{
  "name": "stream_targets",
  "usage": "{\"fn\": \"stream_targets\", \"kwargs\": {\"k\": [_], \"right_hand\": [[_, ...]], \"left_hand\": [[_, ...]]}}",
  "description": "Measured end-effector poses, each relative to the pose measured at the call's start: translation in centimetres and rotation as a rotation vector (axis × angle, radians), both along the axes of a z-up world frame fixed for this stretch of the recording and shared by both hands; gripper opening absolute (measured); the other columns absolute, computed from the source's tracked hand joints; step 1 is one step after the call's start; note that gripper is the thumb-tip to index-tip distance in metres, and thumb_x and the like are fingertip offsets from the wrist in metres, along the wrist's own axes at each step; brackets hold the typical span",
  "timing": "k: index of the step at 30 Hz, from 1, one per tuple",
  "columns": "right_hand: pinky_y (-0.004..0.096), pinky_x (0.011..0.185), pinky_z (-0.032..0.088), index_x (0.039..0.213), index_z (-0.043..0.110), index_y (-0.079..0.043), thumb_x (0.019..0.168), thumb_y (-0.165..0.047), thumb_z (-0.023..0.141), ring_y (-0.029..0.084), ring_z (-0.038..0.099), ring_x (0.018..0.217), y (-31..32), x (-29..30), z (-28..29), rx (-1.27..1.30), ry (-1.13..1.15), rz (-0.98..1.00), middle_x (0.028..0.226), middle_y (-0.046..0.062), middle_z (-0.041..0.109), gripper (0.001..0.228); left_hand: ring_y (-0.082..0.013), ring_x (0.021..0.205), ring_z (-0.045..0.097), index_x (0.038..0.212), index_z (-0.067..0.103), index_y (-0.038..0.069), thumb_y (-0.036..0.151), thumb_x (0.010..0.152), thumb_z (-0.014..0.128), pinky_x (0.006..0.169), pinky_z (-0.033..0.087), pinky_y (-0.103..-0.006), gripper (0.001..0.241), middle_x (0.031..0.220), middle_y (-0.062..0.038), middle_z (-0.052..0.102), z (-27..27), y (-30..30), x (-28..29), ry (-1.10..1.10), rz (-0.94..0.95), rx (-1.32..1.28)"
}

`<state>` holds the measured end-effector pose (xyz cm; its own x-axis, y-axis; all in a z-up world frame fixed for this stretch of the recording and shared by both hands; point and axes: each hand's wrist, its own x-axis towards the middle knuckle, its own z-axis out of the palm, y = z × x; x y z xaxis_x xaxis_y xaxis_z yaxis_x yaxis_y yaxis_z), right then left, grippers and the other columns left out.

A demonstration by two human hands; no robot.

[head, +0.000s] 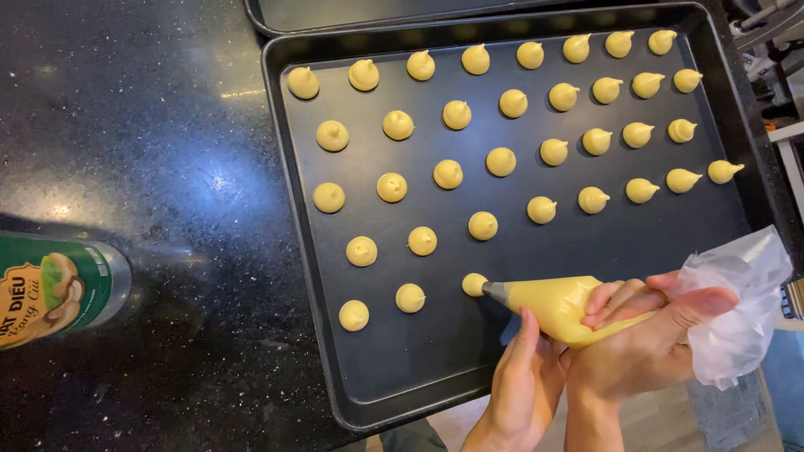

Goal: Piping small dollops of dough onto baking sheets using a piping bag in a bakery kitchen

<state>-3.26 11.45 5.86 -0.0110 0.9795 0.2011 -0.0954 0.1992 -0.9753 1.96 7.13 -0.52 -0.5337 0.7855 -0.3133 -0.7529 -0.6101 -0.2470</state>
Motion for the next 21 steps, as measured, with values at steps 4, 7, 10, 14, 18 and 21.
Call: {"fn": "stream_targets", "kwargs": {"k": [4,7,10,14,18,21], "right_hand": [[0.026,0.041,0.044,0.083,0.048,-0.007,0.087,-0.069,0.053,0.016,0.043,0.039,-0.3,-0.2,0.6,-0.039,-0.020,-0.026,0.063,0.005,0.039,0.062],[0.025,0.039,0.042,0.082,0.050,-0.007,0.082,-0.070,0.054,0.015,0.042,0.038,-0.5,-0.9,1.1,-0.108,0.002,-0.050,0.063,0.004,0.039,0.062],[0.026,0.039,0.038,0.084,0.052,-0.007,0.080,-0.066,0.055,0.013,0.038,0.036,0.2,-1.5,1.2,-0.176,0.097,-0.026,0.051,0.002,0.033,0.060],[0.025,0.041,0.034,0.091,0.050,-0.007,0.074,-0.063,0.063,0.011,0.032,0.038,1.6,-1.8,1.4,-0.253,0.227,-0.016,0.046,-0.001,0.028,0.060],[0.025,0.040,0.035,0.092,0.049,-0.005,0.077,-0.066,0.057,0.010,0.034,0.037,1.7,-1.6,0.9,-0.164,0.163,-0.020,0.045,-0.001,0.028,0.063],[0.025,0.041,0.035,0.091,0.051,-0.005,0.083,-0.063,0.055,0.010,0.035,0.036,2.1,-1.4,0.2,-0.170,0.159,0.028,0.044,-0.002,0.027,0.059]], "left_hand": [[-0.0146,0.124,0.060,0.144,0.053,-0.001,0.046,0.102,0.042,0.105,0.048,-0.0255,0.064,0.140,-0.012,0.062,0.9,-0.5,-0.5,0.069,-0.038,-0.047],[-0.0168,0.129,0.058,0.145,0.051,-0.001,0.046,0.101,0.042,0.110,0.045,-0.0278,0.066,0.144,-0.014,0.060,1.1,-0.4,-0.6,0.103,-0.016,-0.058],[-0.0185,0.129,0.058,0.144,0.052,0.000,0.043,0.102,0.043,0.107,0.047,-0.0294,0.061,0.144,-0.015,0.061,0.6,-0.2,-0.6,0.150,0.033,-0.101],[-0.0142,0.128,0.055,0.142,0.050,0.008,0.039,0.103,0.046,0.102,0.045,-0.0260,0.050,0.141,-0.009,0.060,0.5,-0.1,-0.7,0.288,0.022,-0.209],[-0.0174,0.129,0.056,0.145,0.049,0.004,0.042,0.102,0.045,0.108,0.046,-0.0291,0.057,0.142,-0.012,0.059,0.6,1.0,-0.8,0.258,0.021,-0.164],[-0.0182,0.131,0.055,0.142,0.050,0.003,0.035,0.104,0.044,0.115,0.042,-0.0310,0.050,0.144,-0.014,0.058,0.2,1.7,-0.3,0.172,0.090,-0.122]]}}
